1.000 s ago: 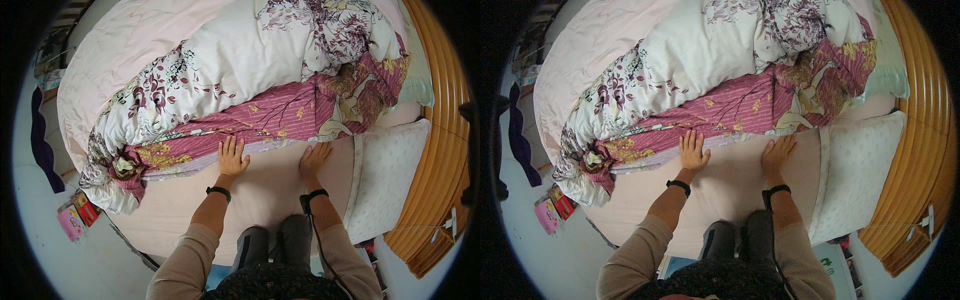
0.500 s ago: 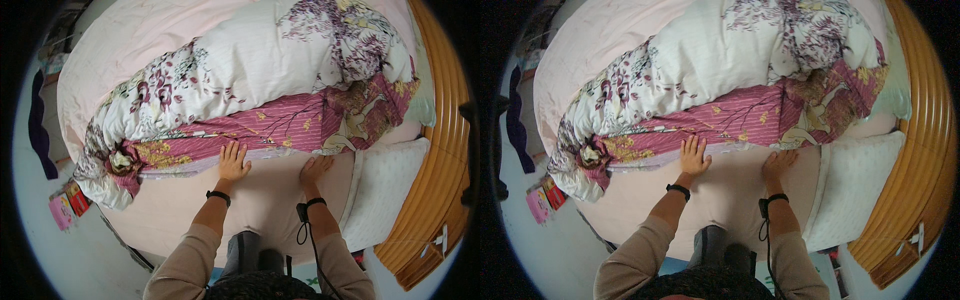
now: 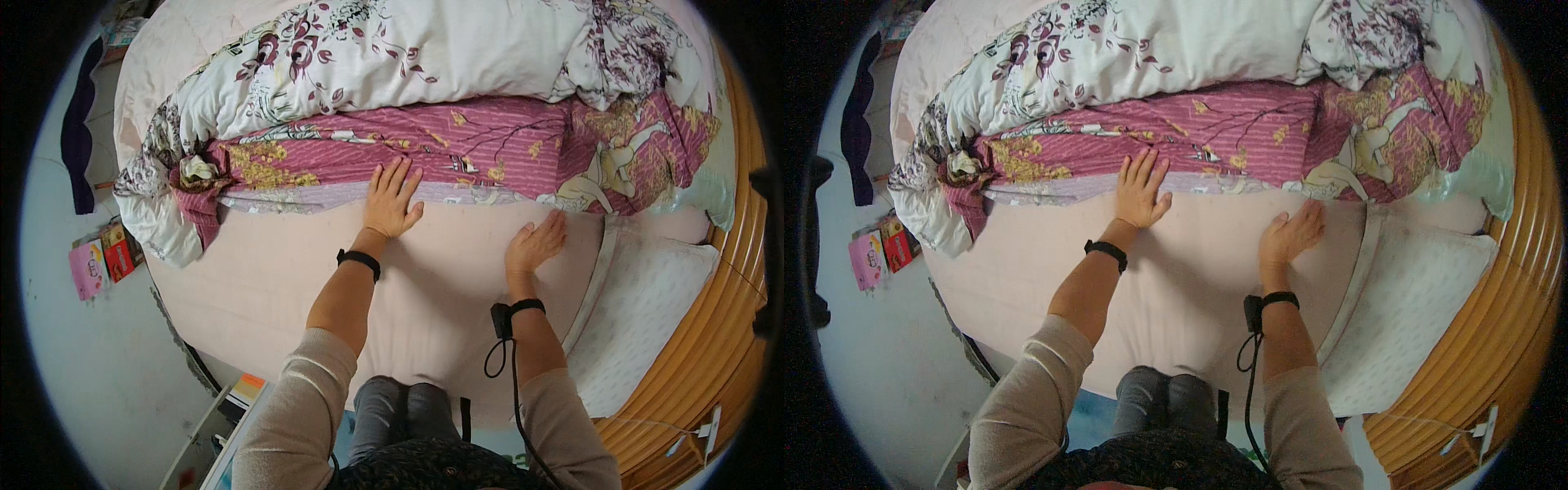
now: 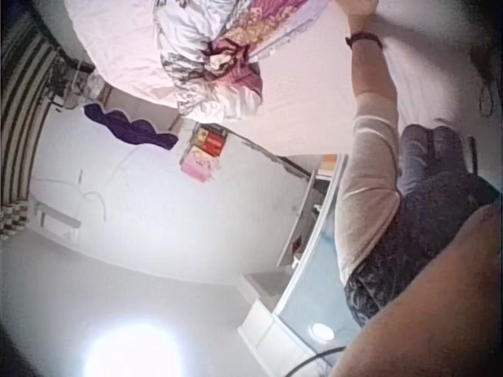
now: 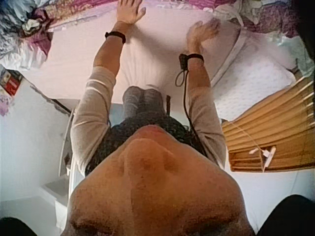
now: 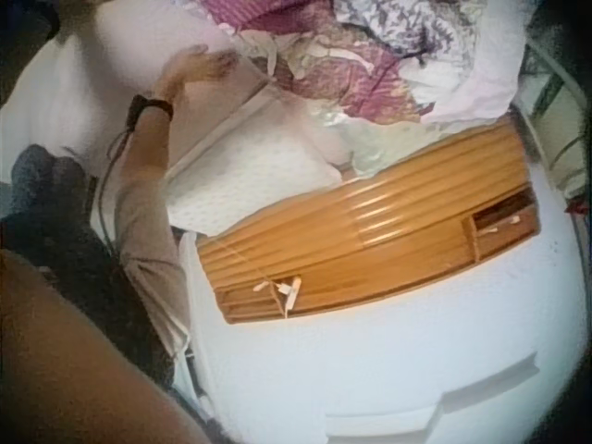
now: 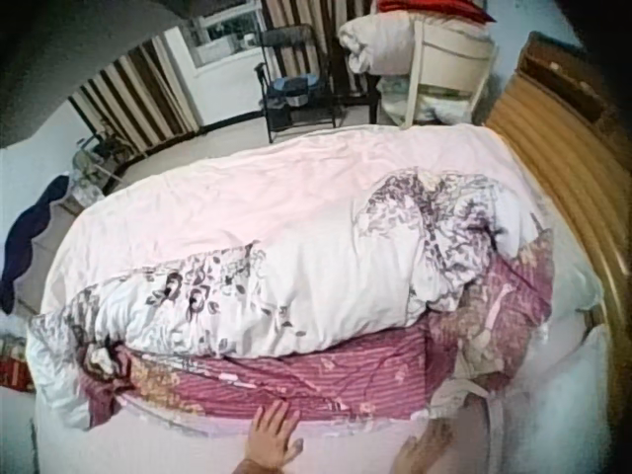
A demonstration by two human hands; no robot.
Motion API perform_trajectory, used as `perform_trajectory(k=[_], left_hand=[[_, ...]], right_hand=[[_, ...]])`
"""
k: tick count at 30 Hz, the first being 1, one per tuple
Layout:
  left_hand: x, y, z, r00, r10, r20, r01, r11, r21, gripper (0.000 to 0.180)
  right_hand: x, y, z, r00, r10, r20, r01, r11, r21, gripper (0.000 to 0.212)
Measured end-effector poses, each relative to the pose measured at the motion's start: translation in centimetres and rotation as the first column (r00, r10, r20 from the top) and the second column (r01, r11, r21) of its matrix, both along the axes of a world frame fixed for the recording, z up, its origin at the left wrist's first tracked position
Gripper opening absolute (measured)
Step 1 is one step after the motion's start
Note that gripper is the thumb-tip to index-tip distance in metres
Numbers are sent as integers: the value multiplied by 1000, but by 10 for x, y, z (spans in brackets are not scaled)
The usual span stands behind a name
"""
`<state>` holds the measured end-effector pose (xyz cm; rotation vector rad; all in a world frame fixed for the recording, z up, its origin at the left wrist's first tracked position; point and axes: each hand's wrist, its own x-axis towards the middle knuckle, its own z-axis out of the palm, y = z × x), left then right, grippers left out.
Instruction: The person folds a patterned duvet cover on a bed. They repeatedly roll and tuck the cover from one end to the other, smoothing and adjusting the fabric to create a compact bundle.
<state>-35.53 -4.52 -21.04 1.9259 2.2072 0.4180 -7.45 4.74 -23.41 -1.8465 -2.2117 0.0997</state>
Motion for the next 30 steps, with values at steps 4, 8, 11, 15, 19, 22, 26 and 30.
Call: perform_trajectory(k=[4, 8, 11, 15, 19, 22, 26, 30], left_hand=[[9, -3, -1, 997, 59, -57, -61, 998, -33, 57], [48, -65, 25, 973, 232, 13, -227, 962, -151, 73], [80, -160, 63, 975, 220, 30, -194, 909, -369, 91], [88, -222, 66, 991, 118, -62, -127, 681, -721, 106], [86, -226, 54, 993, 83, -88, -121, 675, -728, 111], [83, -221, 59, 994, 50, -100, -109, 627, -772, 108], [88, -215, 71, 993, 75, -91, -118, 580, -806, 100], [136, -241, 77, 960, 198, 198, 62, 539, -840, 89]], right_hand=[[0, 0, -3, 1000, 10, -21, -9, 1000, 11, 55], [0, 0, -3, 999, 18, -46, -15, 997, 69, 54], [1, 0, -5, 999, 24, -41, -20, 995, 97, 54], [2, 1, -9, 998, 28, -55, -21, 992, 127, 52], [8, 0, -13, 999, 38, 9, -38, 994, 102, 53], [18, -22, -12, 985, 169, 32, -170, 983, 66, 58], [37, -104, 6, 955, 273, 119, -250, 952, -179, 64], [74, -183, 44, 919, 381, 96, -239, 736, -633, 72]])
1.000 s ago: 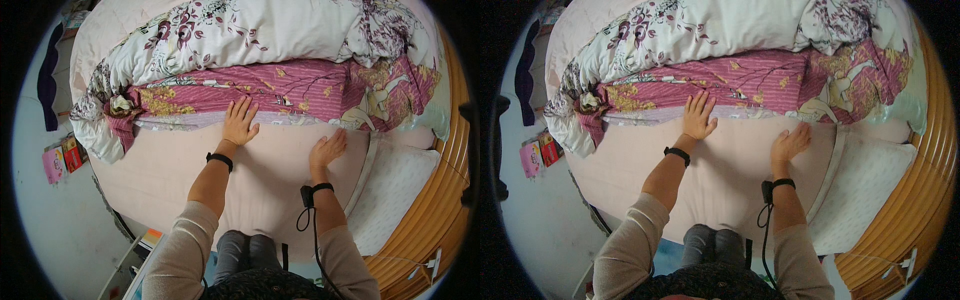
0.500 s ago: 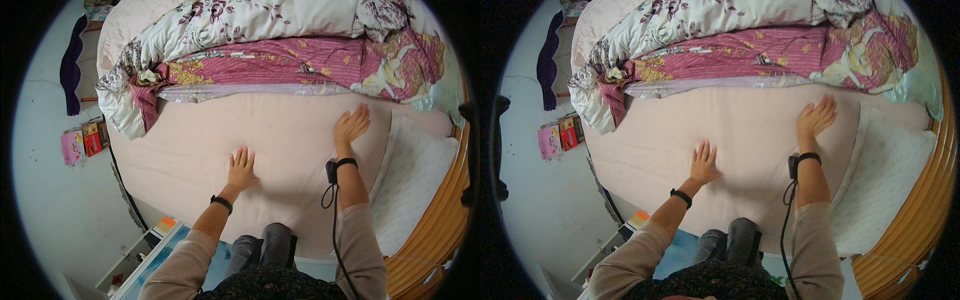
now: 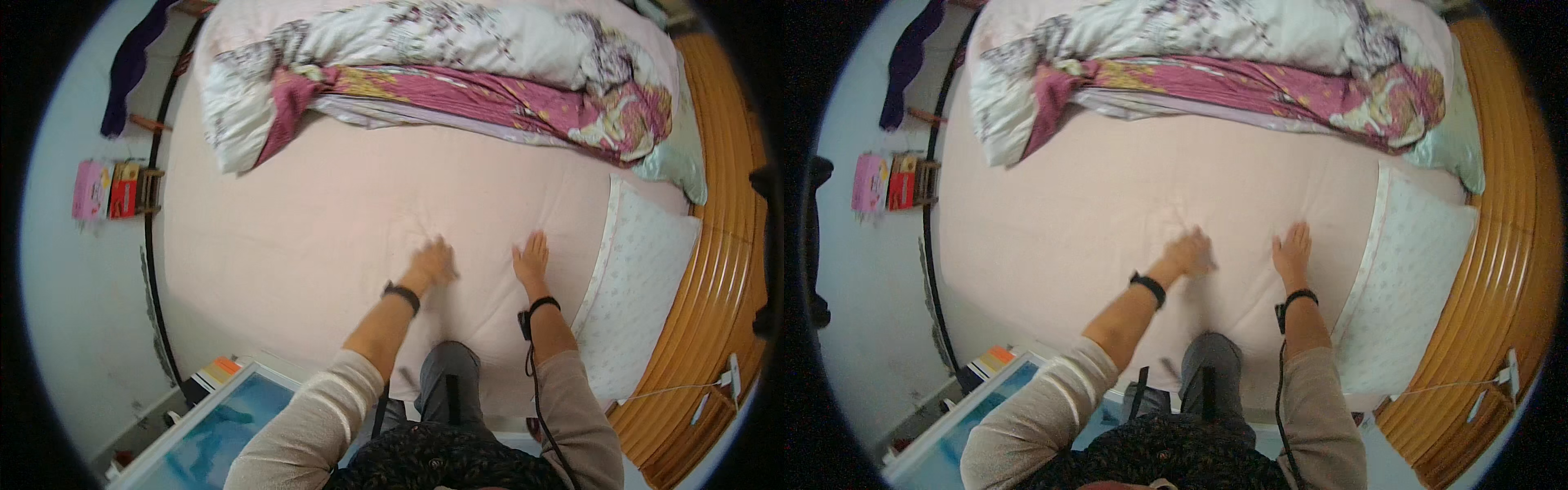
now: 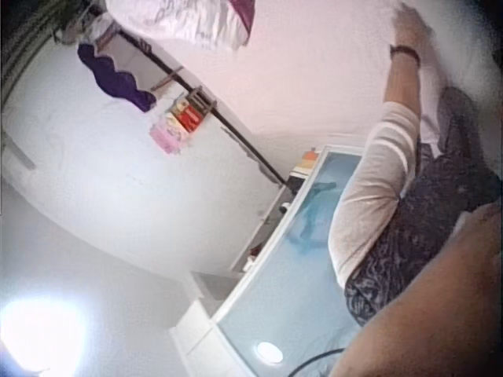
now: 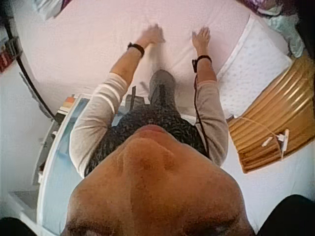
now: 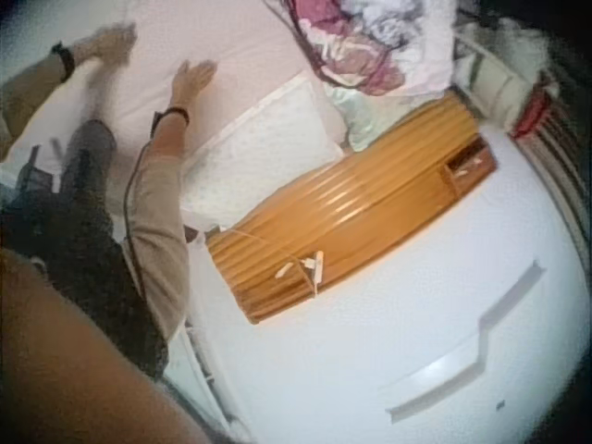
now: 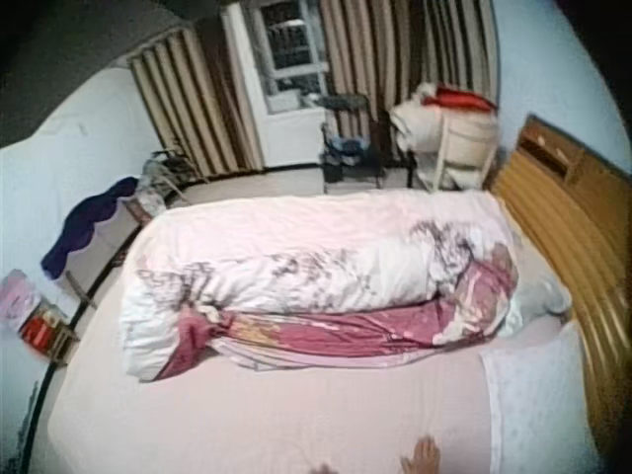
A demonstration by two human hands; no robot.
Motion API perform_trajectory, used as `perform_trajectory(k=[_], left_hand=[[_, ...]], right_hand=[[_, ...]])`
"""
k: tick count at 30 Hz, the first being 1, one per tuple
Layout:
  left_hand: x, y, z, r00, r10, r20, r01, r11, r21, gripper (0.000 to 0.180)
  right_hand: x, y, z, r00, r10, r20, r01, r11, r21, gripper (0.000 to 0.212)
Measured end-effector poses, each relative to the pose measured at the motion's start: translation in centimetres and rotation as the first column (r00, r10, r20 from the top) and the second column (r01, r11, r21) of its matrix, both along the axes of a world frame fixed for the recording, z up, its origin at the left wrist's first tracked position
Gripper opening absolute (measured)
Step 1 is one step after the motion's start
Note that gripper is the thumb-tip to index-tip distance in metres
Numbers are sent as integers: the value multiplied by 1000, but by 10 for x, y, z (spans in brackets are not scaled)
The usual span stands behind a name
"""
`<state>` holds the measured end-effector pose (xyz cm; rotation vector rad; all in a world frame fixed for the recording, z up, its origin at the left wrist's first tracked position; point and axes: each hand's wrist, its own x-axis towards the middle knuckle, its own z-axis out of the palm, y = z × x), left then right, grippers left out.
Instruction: The person folds a patterned duvet cover on a bed. They repeatedly roll and tuck the cover from one end to the other, smoothing and adjusting the fabric to create a compact bundle.
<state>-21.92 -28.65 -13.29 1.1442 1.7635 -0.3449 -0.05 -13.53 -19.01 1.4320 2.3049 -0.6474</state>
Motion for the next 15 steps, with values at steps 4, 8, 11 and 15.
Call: perform_trajectory(k=[4, 8, 11, 15], left_hand=[[68, -133, 29, 906, 104, 411, -276, 880, 386, 71], [58, -285, 56, 852, 234, 468, -354, 917, 186, 69], [13, -380, 82, 885, 371, 282, -435, 875, 214, 70], [-41, -487, 142, 705, 680, 199, -676, 562, 476, 70]], right_hand=[[26, -46, 14, 972, 81, 219, -13, 956, -294, 81], [0, -121, 3, 958, 240, 154, -121, 831, -543, 65], [-68, -220, 14, 834, 547, -77, -528, 749, -402, 58], [-161, -379, 86, 826, 386, -411, -551, 705, -447, 49]])
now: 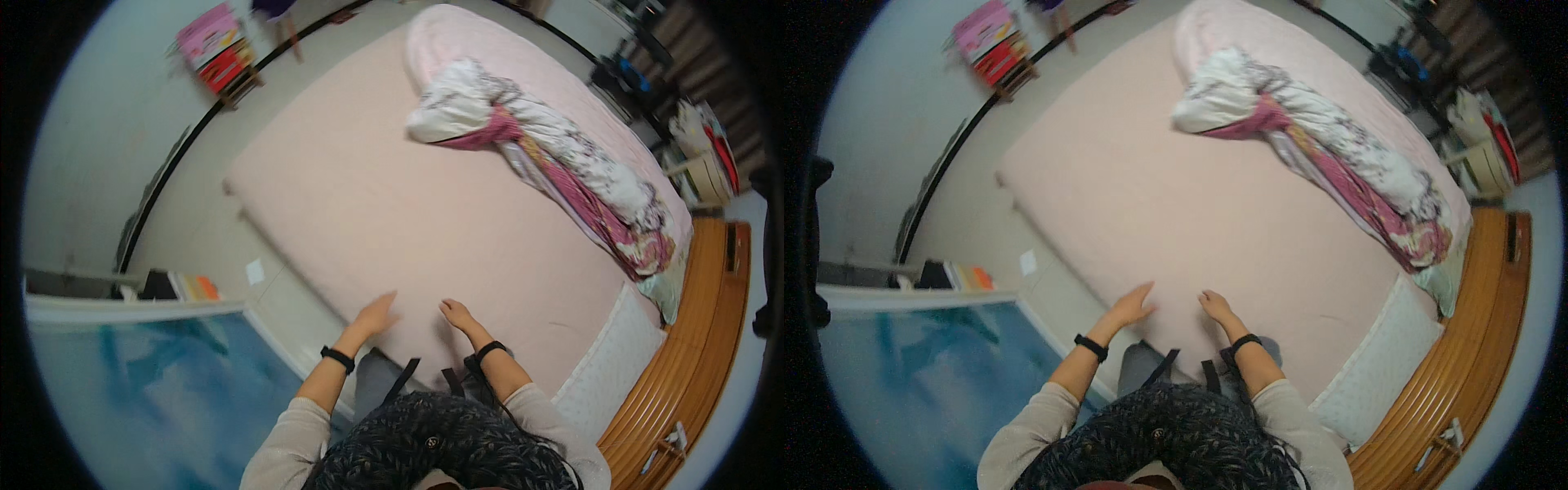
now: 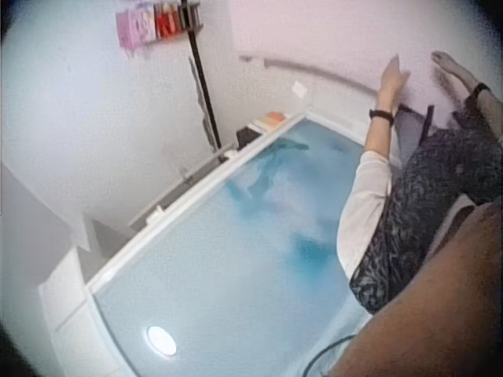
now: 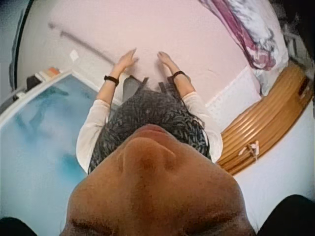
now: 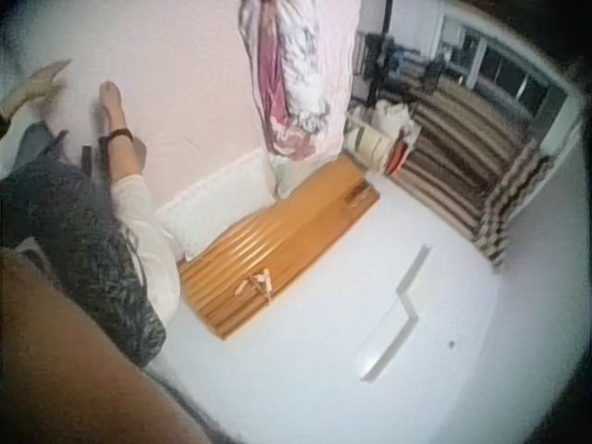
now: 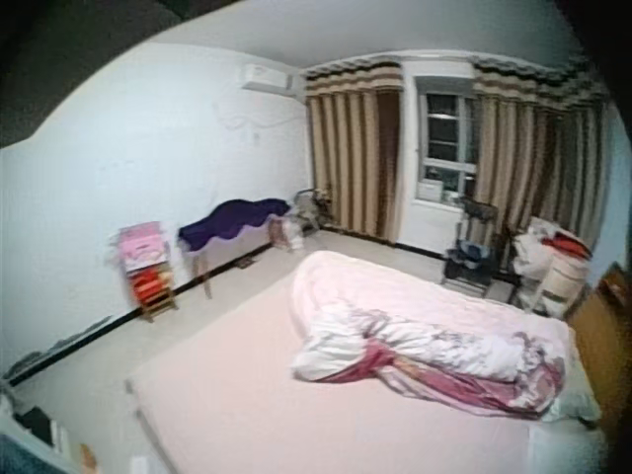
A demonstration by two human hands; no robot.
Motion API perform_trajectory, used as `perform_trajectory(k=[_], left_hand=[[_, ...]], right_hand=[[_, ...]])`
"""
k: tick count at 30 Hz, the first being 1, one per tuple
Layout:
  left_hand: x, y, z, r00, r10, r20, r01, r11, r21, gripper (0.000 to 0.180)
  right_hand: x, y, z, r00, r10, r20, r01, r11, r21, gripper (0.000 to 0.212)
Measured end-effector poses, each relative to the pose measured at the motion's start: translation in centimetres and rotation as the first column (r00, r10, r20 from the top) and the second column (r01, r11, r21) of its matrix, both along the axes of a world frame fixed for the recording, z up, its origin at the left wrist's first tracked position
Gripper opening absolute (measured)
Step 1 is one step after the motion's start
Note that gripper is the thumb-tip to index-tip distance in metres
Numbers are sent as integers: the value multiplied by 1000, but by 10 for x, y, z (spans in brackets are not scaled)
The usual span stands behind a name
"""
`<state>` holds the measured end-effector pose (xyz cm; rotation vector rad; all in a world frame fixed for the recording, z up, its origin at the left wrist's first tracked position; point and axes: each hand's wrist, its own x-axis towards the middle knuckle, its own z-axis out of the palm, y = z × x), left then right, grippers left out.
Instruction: The person folds a patterned duvet cover on a bed. They repeatedly roll and tuck the cover from one end to the other, smoothing and adjusting the fabric to create a compact bundle.
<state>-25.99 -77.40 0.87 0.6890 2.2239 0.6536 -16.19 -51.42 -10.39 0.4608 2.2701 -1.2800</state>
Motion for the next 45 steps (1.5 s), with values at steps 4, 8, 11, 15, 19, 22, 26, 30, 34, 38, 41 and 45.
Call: perform_trajectory(k=[4, 8, 11, 15, 19, 22, 26, 30, 34, 38, 41, 45], left_hand=[[-26, -104, 66, 962, 252, -103, -241, 964, 112, 67], [-22, -205, 95, 909, 410, -77, -406, 912, 64, 66], [-11, -259, 94, 891, 453, -23, -453, 891, -9, 69], [-16, -281, 93, 911, 413, -6, -413, 911, 9, 73], [-62, -267, 116, 935, 350, -56, -346, 936, 60, 74], [-116, -269, 149, 978, 190, -83, -187, 982, 39, 71], [-216, -290, 185, 960, 139, -244, -135, 990, 35, 63], [-312, -331, 210, 961, 29, -273, -47, 997, -58, 63], [-383, -380, 222, 934, 111, -339, -91, 993, 73, 67], [-452, -445, 224, 942, 129, -310, -115, 991, 64, 70], [-517, -496, 219, 978, 49, -202, -59, 997, -41, 75], [-614, -552, 223, 955, -40, -295, 20, 997, -70, 74]], right_hand=[[-63, -163, 75, 976, 217, -26, -218, 952, -214, 48], [-118, -252, 99, 836, 549, -14, -537, 811, -232, 49], [-154, -270, 95, 814, 581, -19, -581, 811, -70, 51], [-181, -265, 102, 931, 344, -124, -356, 929, -100, 44], [-207, -281, 141, 920, 384, -77, -392, 902, -181, 42], [-241, -320, 178, 914, 400, -66, -391, 828, -401, 40], [-315, -386, 206, 896, 434, -98, -429, 784, -448, 43], [-400, -432, 222, 906, 382, -181, -422, 825, -375, 44], [-475, -468, 248, 887, 382, -260, -450, 844, -294, 46], [-555, -498, 280, 757, 554, -345, -619, 778, -108, 45], [-617, -513, 291, 781, 560, -277, -588, 808, -23, 46], [-685, -538, 291, 912, 259, -318, -302, 949, -93, 45]])
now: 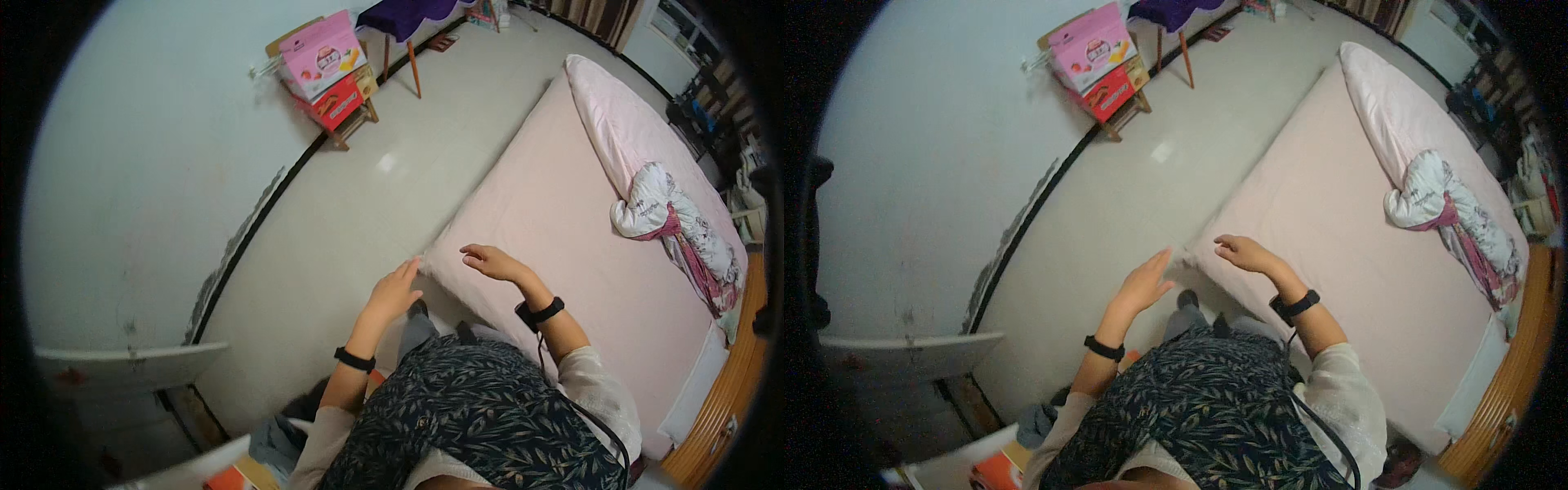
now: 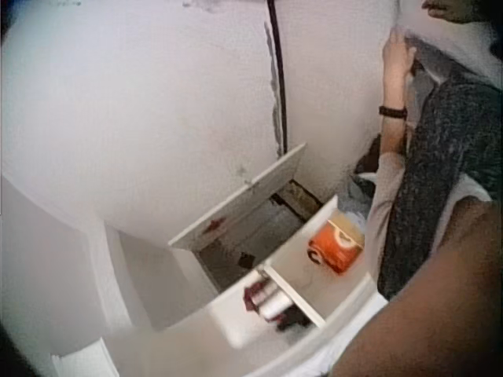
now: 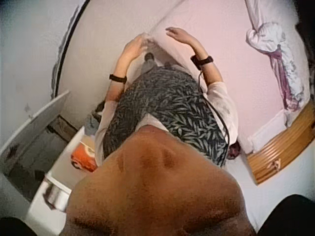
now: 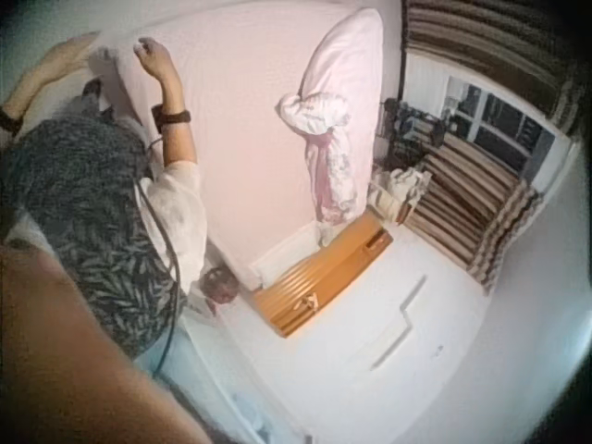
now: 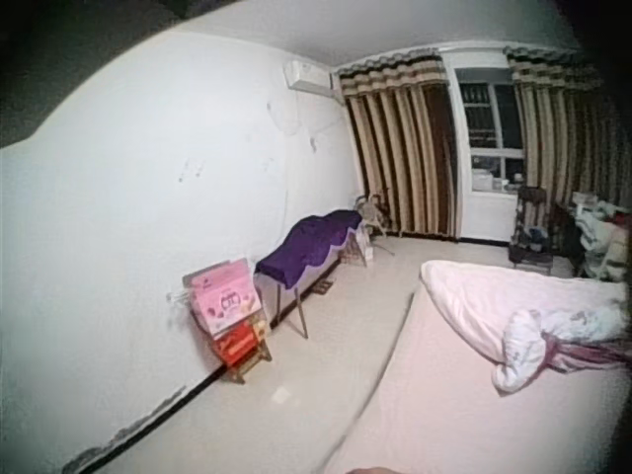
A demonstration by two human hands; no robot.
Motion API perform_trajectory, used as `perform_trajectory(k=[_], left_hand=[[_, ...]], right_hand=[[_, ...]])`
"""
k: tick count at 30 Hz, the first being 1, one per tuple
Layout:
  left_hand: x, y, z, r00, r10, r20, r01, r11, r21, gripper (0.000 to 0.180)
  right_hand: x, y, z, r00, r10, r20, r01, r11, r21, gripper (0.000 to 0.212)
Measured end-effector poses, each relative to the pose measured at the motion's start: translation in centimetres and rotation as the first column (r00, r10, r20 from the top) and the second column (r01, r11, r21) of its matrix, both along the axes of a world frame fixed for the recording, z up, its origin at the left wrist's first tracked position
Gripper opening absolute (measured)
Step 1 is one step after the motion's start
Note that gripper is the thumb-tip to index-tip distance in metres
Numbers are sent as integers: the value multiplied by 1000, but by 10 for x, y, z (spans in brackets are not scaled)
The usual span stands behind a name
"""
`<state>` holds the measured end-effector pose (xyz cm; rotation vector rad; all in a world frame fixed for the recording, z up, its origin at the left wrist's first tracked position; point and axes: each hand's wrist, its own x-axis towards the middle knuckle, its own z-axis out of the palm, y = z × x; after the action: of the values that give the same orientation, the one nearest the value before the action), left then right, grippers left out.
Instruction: The person folds a patterned duvet cover on a bed. They repeatedly roll and tuck the cover from one end to the other, smoothing and adjusting the fabric to create a compact bundle.
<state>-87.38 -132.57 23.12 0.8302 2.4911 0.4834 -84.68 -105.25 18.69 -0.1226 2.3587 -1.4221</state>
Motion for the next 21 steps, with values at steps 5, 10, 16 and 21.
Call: perform_trajectory(k=[5, 10, 16, 21], left_hand=[[-88, -34, 13, 998, -33, 60, 37, 997, -69, 72], [-167, -6, 8, 965, -261, 35, 261, 965, 0, 75], [-248, 18, 10, 923, -379, 69, 376, 925, 46, 76], [-361, 61, 19, 856, -516, -8, 516, 856, 35, 72]], right_hand=[[-45, -41, -8, 994, 69, 89, -75, 995, 60, 47], [-80, -50, -12, 980, 35, 196, -67, 985, 158, 48], [-148, -39, -30, 990, -98, 105, 81, 984, 156, 47], [-243, -8, -40, 959, -230, 163, 216, 971, 99, 50]])
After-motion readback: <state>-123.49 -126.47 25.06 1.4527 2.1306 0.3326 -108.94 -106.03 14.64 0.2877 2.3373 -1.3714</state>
